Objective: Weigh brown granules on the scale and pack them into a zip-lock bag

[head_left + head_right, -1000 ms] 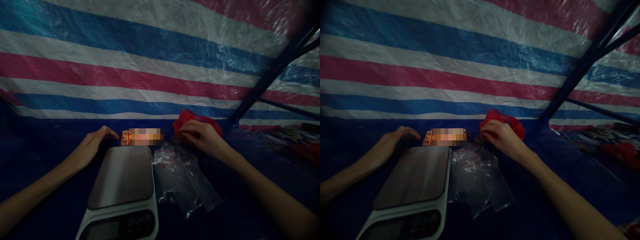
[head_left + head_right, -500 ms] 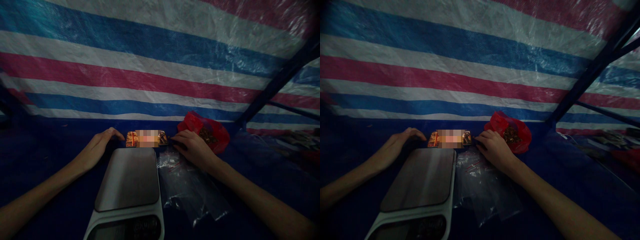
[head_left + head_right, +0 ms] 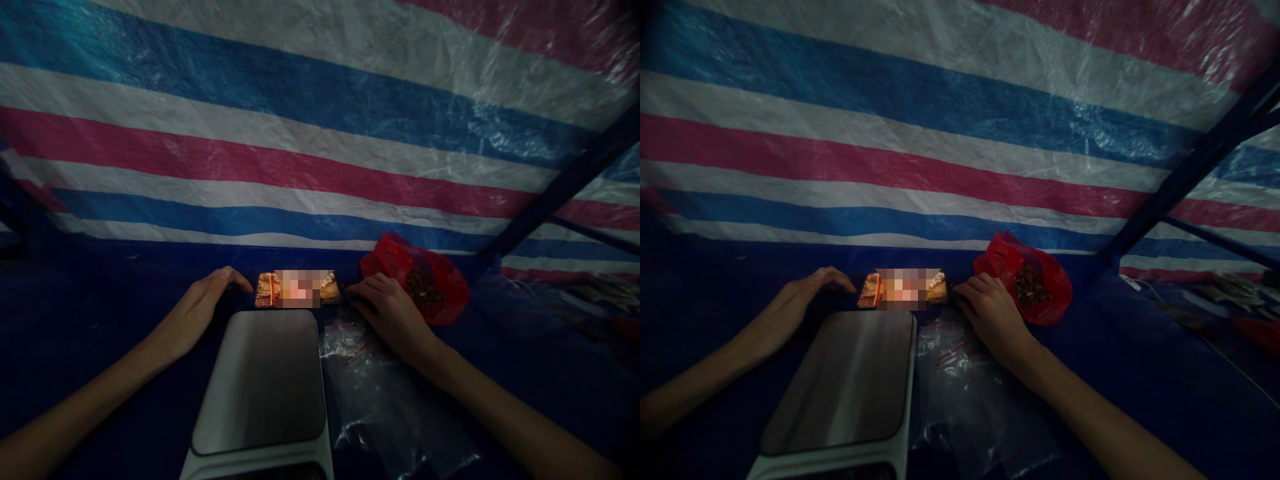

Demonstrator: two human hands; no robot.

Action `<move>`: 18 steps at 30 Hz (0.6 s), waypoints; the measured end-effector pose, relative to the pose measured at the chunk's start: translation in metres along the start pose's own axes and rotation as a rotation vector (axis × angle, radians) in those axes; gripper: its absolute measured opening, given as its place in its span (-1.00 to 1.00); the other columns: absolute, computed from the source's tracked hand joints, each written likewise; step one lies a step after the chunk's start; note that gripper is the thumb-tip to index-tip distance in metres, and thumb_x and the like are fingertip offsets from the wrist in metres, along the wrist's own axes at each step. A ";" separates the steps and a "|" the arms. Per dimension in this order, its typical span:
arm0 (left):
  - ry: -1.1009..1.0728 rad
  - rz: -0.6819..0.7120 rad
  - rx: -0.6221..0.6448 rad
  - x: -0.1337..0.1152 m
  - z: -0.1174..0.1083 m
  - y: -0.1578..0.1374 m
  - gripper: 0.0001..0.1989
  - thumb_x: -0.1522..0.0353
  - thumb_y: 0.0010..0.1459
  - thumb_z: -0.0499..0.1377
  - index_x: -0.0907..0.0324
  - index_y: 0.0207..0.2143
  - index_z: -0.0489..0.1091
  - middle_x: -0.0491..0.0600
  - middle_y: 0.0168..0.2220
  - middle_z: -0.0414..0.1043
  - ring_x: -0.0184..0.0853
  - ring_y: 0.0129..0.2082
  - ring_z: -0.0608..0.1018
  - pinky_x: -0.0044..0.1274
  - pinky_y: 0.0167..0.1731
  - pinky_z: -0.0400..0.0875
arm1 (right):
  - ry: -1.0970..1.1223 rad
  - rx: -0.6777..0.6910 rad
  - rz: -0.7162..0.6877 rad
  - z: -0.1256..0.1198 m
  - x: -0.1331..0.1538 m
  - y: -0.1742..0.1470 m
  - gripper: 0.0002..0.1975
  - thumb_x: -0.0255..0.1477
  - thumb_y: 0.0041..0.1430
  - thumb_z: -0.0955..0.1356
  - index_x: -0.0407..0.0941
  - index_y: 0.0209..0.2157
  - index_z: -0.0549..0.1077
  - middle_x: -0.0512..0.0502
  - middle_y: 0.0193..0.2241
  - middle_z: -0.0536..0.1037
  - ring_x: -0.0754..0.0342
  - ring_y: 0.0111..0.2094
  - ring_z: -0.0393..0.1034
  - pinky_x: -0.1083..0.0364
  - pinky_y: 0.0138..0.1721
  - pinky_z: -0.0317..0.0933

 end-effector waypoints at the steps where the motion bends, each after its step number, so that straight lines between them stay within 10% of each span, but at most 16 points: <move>1: -0.002 -0.001 0.000 0.000 0.000 0.000 -0.38 -0.04 0.43 -0.18 0.08 -0.23 0.57 0.02 -0.14 0.61 -0.11 -0.03 0.57 -0.22 0.20 0.31 | -0.018 0.001 -0.008 0.000 0.001 -0.001 -0.83 -0.52 0.34 0.41 -0.09 -0.07 0.61 -0.10 -0.23 0.63 -0.09 -0.14 0.43 -0.04 -0.11 0.24; 10: 0.033 0.026 -0.032 -0.004 -0.003 -0.002 -0.41 0.05 0.47 -0.17 0.05 -0.23 0.60 -0.06 -0.17 0.63 -0.19 -0.07 0.60 -0.31 0.18 0.38 | 0.000 -0.270 -0.178 -0.047 0.023 -0.011 -0.86 -0.48 0.40 0.38 -0.11 -0.08 0.59 -0.11 -0.23 0.63 -0.02 -0.17 0.44 -0.02 -0.09 0.25; 18: 0.054 0.030 -0.048 -0.009 -0.006 -0.005 -0.41 0.03 0.47 -0.17 0.06 -0.24 0.59 -0.03 -0.17 0.60 -0.18 -0.06 0.57 -0.31 0.16 0.36 | -0.058 -0.108 -0.150 -0.057 -0.005 -0.023 -0.75 -0.36 0.47 0.27 -0.04 -0.11 0.60 -0.10 -0.21 0.66 -0.08 -0.23 0.54 -0.10 -0.19 0.37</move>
Point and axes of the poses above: each hand's wrist, its own y-axis towards the middle knuckle, its own z-axis out of the palm, x = y × z, the point moved 9 cm from there along y, towards the middle knuckle
